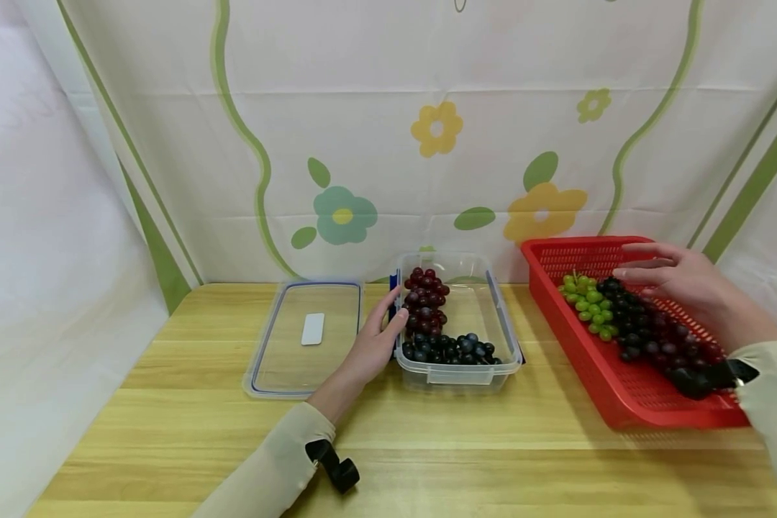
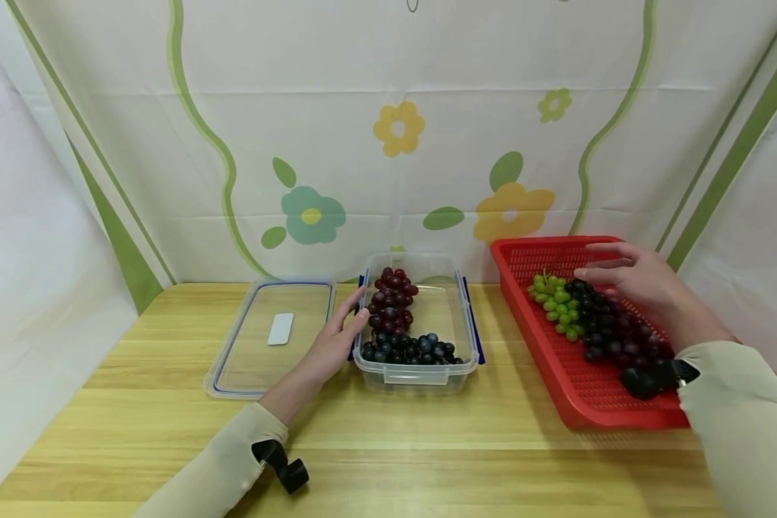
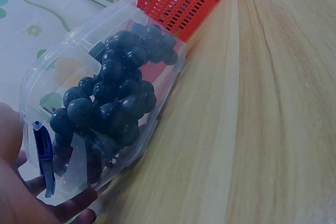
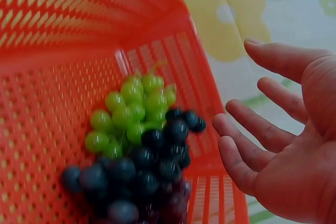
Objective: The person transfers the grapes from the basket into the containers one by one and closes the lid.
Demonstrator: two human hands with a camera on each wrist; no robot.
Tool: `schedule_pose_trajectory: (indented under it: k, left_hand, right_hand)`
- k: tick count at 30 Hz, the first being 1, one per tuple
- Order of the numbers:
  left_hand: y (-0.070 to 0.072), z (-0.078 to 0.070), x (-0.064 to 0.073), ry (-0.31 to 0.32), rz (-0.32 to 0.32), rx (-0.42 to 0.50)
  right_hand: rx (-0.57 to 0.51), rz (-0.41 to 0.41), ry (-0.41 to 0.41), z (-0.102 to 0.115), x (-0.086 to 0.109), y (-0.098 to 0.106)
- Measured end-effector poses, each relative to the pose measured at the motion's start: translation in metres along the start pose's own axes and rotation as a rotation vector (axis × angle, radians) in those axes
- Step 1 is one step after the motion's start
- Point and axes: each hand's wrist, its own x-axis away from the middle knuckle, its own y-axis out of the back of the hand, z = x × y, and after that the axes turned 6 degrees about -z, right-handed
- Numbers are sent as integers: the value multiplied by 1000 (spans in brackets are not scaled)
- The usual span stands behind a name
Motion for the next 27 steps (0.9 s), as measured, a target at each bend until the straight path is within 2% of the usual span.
schedule_pose_trajectory:
  k: [4,10,13,20,27]
  left_hand:
    - [0,0,0,-2,1,1]
    - [0,0,-1,-2,3,8]
    - [0,0,-1,1,-1,7]
    - [1,0,0,-3,-2,8]
    - [0,0,-1,-8,1,10]
  right_hand:
    - [73,22,-28,-14,-1,8]
    - [247,96,20,-30,-5,12]
    - [325,128,45,-33,-8,10]
    - [414,144,70,-37,-11,7]
    - [577,178,86,-37,-11,-1]
